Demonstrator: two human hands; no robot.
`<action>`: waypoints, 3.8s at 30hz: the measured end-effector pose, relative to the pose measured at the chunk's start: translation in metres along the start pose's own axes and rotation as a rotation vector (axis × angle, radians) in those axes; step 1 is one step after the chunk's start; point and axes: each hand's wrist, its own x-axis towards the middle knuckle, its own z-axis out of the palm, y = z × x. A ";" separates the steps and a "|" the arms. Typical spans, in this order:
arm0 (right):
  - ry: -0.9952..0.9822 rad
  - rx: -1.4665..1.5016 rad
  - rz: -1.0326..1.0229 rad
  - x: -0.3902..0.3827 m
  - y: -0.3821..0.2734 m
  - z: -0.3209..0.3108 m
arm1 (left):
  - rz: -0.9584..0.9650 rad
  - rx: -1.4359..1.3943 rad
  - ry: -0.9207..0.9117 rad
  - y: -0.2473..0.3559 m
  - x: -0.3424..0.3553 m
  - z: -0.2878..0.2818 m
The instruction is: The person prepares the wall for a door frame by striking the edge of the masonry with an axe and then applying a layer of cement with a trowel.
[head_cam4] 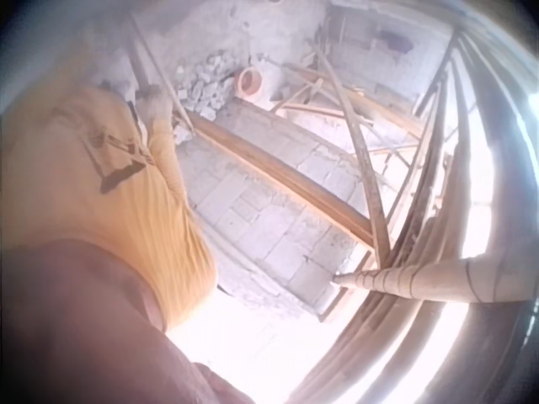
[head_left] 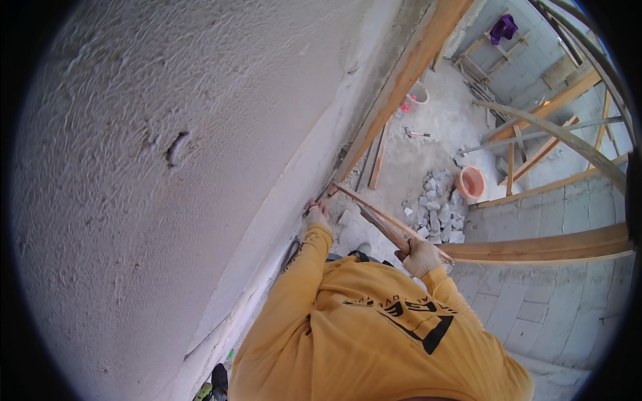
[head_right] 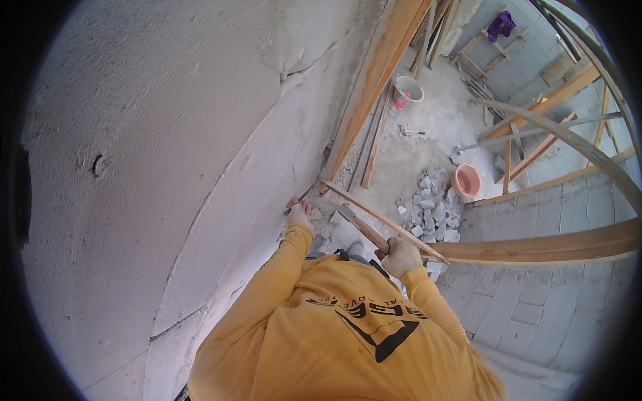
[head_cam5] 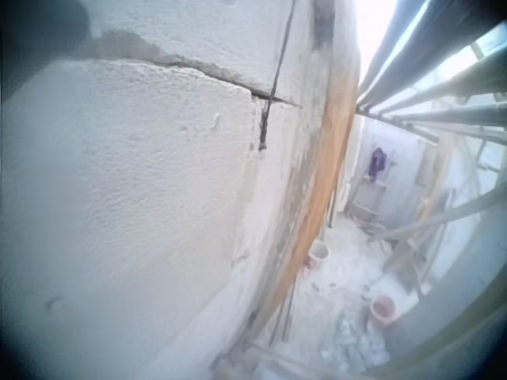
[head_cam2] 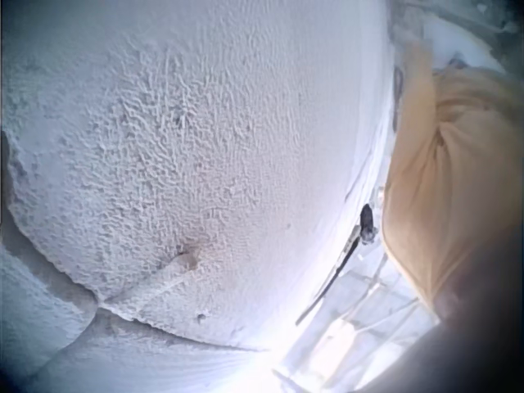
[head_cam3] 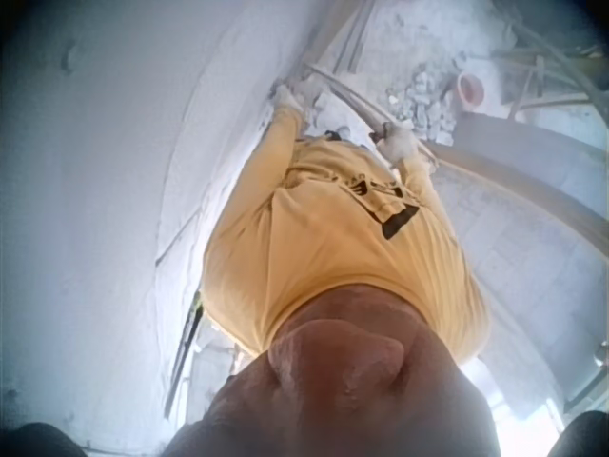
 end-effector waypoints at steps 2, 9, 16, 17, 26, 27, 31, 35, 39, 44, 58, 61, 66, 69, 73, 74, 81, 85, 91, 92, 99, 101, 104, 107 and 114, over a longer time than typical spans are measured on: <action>0.006 0.065 0.035 -0.007 0.019 0.019 | 0.036 0.153 -0.034 0.002 -0.021 0.000; 0.014 0.065 -0.014 -0.006 0.019 0.021 | 0.583 0.706 -0.306 0.034 -0.071 0.056; 0.051 0.038 -0.110 -0.007 -0.005 0.002 | 0.710 0.986 -0.341 0.045 -0.072 0.105; 0.053 0.037 -0.115 -0.007 -0.006 0.001 | 0.699 1.035 -0.340 0.040 -0.065 0.106; 0.147 0.091 -0.156 -0.003 -0.015 -0.009 | 1.277 1.242 -0.524 0.014 -0.029 0.108; 0.157 0.082 -0.166 0.000 -0.016 -0.013 | 1.316 1.255 -0.524 0.015 -0.027 0.114; 0.307 0.373 -0.380 0.010 -0.012 -0.018 | 1.037 1.289 -0.625 0.022 -0.032 0.133; 0.523 0.375 -0.531 0.031 -0.011 -0.015 | 1.157 1.322 -0.600 0.018 -0.050 0.142; 0.313 0.078 -0.273 0.065 -0.014 -0.011 | 0.089 0.341 -0.689 0.008 -0.025 0.137; 0.222 0.054 -0.267 0.046 -0.044 -0.035 | -0.075 0.107 -0.570 -0.009 0.023 0.106; 0.193 0.156 -0.255 0.055 -0.040 0.005 | 0.236 0.463 -0.725 0.001 0.028 0.098; 0.345 0.344 -0.422 0.036 -0.041 -0.003 | 1.063 1.343 -0.697 0.006 0.000 0.109; 0.293 0.145 -0.116 0.082 -0.025 0.030 | -0.182 0.103 -0.598 0.005 -0.003 0.116; 0.165 0.136 -0.081 0.070 -0.030 0.019 | -0.381 -0.131 -0.728 -0.003 0.031 0.104; 0.407 0.335 -0.533 0.040 -0.062 0.002 | 0.661 0.736 -0.835 -0.003 0.084 0.089; 0.550 0.414 -0.549 0.033 -0.053 0.003 | 0.736 0.967 -0.839 -0.010 0.037 0.101; 0.262 0.111 -0.150 0.084 -0.046 0.036 | 0.103 0.448 -0.727 0.013 0.034 0.113; 0.257 0.194 -0.305 0.035 -0.072 0.005 | 1.105 1.193 -0.804 0.010 0.024 0.108; 0.416 0.212 -0.224 0.080 -0.044 0.042 | 0.539 0.839 -0.797 0.015 0.014 0.114; 0.364 0.137 -0.061 0.088 -0.041 0.049 | 0.121 0.454 -0.730 0.012 0.025 0.112; 0.458 0.438 -0.450 0.038 -0.075 0.021 | 0.794 1.047 -0.839 0.012 0.026 0.106; 0.657 0.495 -0.602 0.042 -0.068 0.024 | 0.914 1.198 -0.854 0.006 0.016 0.108; 0.372 0.290 -0.237 0.085 -0.054 0.053 | -0.025 0.376 -0.819 0.008 0.071 0.102; 0.242 0.205 -0.112 0.078 -0.067 0.030 | -0.244 0.167 -0.732 0.003 0.081 0.112; 0.499 0.304 -0.387 0.060 -0.061 0.049 | 0.872 1.238 -0.841 0.011 0.014 0.112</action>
